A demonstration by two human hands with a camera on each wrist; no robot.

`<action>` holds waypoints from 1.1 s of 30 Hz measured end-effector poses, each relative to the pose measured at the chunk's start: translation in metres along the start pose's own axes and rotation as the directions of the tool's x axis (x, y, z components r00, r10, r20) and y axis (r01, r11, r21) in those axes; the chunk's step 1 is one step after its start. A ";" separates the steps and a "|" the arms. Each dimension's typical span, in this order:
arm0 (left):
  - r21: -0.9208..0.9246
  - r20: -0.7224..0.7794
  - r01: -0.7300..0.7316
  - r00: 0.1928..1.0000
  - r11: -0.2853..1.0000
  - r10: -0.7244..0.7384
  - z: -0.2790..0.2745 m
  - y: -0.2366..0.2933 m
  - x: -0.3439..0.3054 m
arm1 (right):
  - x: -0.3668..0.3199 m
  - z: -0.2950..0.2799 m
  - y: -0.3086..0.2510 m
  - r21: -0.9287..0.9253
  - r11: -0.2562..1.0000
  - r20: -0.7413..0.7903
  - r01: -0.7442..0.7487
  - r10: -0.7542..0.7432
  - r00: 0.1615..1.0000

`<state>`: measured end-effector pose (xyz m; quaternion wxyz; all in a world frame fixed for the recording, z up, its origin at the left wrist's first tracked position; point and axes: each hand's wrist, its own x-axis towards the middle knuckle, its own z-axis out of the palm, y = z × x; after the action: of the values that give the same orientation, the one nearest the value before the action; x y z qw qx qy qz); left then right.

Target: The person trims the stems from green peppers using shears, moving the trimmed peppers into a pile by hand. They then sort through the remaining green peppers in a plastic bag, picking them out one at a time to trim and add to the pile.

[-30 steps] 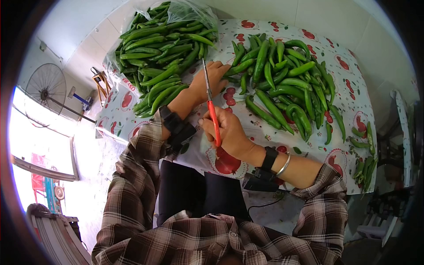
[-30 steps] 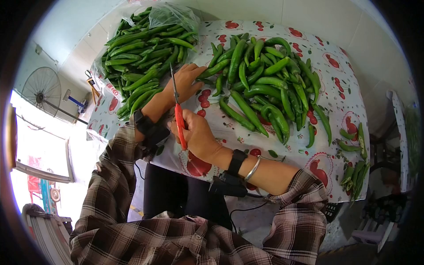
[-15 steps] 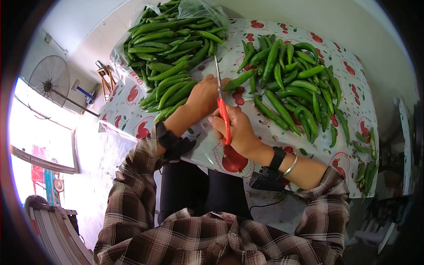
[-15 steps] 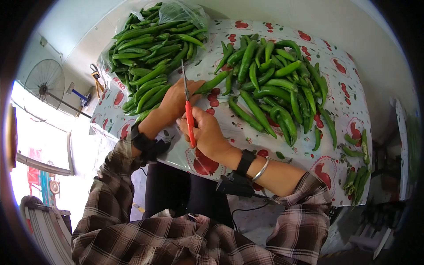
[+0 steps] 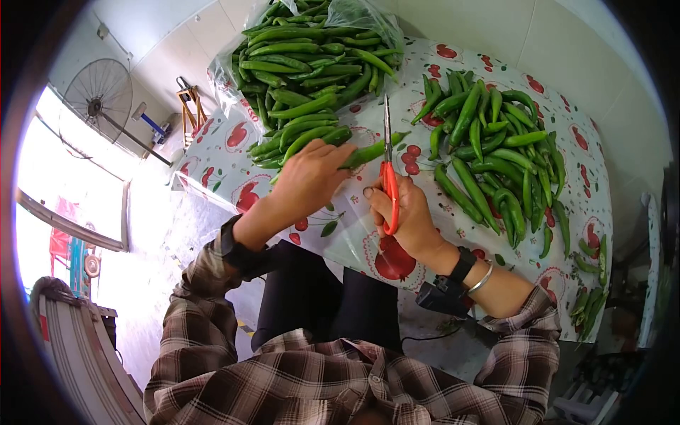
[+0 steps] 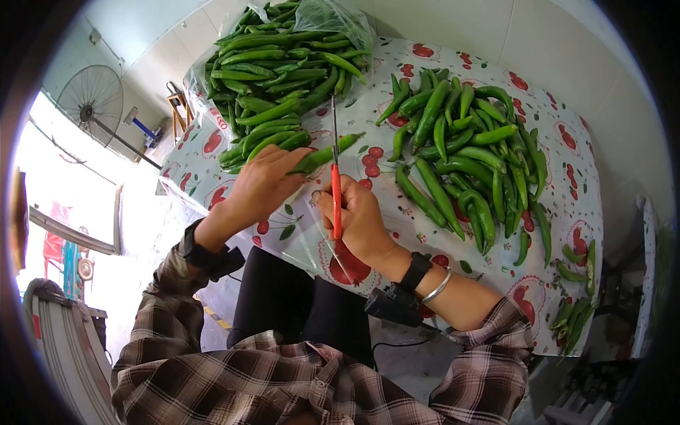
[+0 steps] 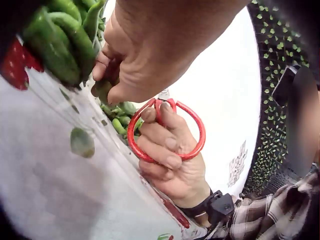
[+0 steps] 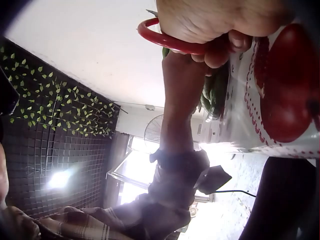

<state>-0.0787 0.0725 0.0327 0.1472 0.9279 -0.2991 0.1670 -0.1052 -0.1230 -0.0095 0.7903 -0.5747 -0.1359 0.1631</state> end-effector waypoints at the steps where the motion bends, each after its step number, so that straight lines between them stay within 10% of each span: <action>1: 0.007 -0.022 0.013 1.000 1.000 -0.013 -0.007 -0.003 -0.003 | 0.000 0.000 0.001 0.000 1.000 0.007 0.000 0.000 1.000; 33: 0.012 -0.170 0.366 0.918 0.931 -0.359 -0.043 -0.075 -0.014 | 0.000 -0.002 -0.003 -0.091 0.996 0.057 -0.024 0.029 0.998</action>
<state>-0.0535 0.1539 0.0529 0.1796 0.9531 -0.1052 0.2196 -0.1044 -0.1255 -0.0076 0.7572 -0.6065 -0.1584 0.1837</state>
